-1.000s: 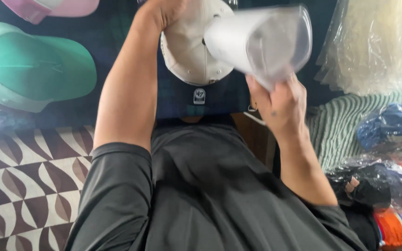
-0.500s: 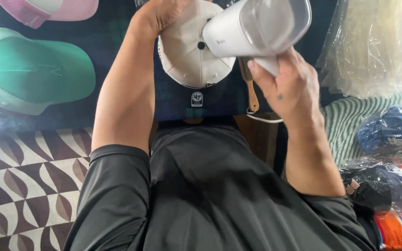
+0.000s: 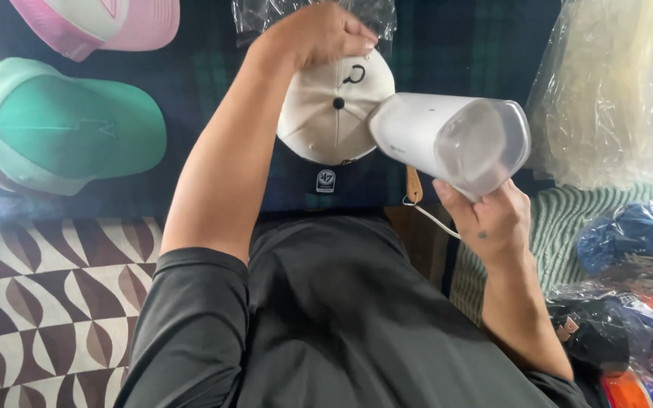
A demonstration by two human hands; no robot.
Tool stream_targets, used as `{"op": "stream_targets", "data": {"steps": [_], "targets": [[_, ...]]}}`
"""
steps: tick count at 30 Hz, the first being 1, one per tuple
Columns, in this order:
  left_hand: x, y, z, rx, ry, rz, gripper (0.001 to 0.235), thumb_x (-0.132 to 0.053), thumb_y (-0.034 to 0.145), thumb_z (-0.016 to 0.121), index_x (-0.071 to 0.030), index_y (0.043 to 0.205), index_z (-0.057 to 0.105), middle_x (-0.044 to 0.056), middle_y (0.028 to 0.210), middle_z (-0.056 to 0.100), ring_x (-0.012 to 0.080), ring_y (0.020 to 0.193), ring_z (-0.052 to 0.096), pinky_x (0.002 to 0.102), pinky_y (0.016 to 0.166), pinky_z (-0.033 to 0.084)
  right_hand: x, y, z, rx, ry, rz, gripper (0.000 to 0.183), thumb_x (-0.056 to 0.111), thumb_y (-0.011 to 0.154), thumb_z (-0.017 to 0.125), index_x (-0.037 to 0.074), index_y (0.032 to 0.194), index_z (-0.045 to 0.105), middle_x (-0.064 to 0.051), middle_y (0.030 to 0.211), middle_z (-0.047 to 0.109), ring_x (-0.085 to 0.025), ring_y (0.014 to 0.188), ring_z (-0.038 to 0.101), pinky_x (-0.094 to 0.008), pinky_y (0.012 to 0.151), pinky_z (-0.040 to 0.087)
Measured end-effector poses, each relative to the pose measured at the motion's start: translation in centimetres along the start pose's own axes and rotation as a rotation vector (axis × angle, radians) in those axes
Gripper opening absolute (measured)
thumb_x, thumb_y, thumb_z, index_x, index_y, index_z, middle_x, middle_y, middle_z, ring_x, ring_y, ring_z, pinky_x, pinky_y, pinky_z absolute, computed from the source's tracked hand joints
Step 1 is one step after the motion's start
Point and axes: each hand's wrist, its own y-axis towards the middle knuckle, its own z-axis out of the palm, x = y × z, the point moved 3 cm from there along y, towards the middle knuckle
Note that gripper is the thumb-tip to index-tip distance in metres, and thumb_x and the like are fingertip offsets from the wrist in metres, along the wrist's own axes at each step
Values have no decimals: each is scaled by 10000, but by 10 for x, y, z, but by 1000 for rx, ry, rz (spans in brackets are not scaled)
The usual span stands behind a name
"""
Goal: The person uses a hair dryer to blow air onto a white baseball cap held in their hands. After drying, they use a brush to clean the inside of the cap. The person handles the cap and tools directly without visible intermediate containers.
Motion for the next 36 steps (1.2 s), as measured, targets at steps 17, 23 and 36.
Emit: {"op": "stream_targets", "data": {"steps": [17, 23, 36], "targets": [[12, 10, 2, 32, -79, -77, 400, -492, 930, 601, -312, 1263, 731, -59, 1368, 689, 189, 1305, 591, 348, 1092, 425, -62, 33, -1, -3, -170, -231, 356, 356, 1072, 755, 22, 956, 719, -144, 908, 700, -367, 773, 679, -471, 617, 542], [9, 18, 6, 54, -36, -44, 418, -510, 916, 602, -317, 1265, 731, -56, 1368, 687, 187, 1299, 595, 367, 1092, 419, -36, 68, -12, -16, -236, -355, 474, 420, 1063, 716, -45, 1155, 734, -200, 1027, 732, -341, 696, 691, -434, 500, 563], [13, 16, 6, 38, -87, -72, 383, -457, 918, 608, -314, 1246, 744, -77, 1378, 686, 196, 1322, 577, 381, 1108, 395, -10, 75, -6, 10, -67, -360, 312, 320, 1046, 749, 17, 1110, 713, -177, 1016, 709, -372, 765, 686, -503, 600, 590]]}}
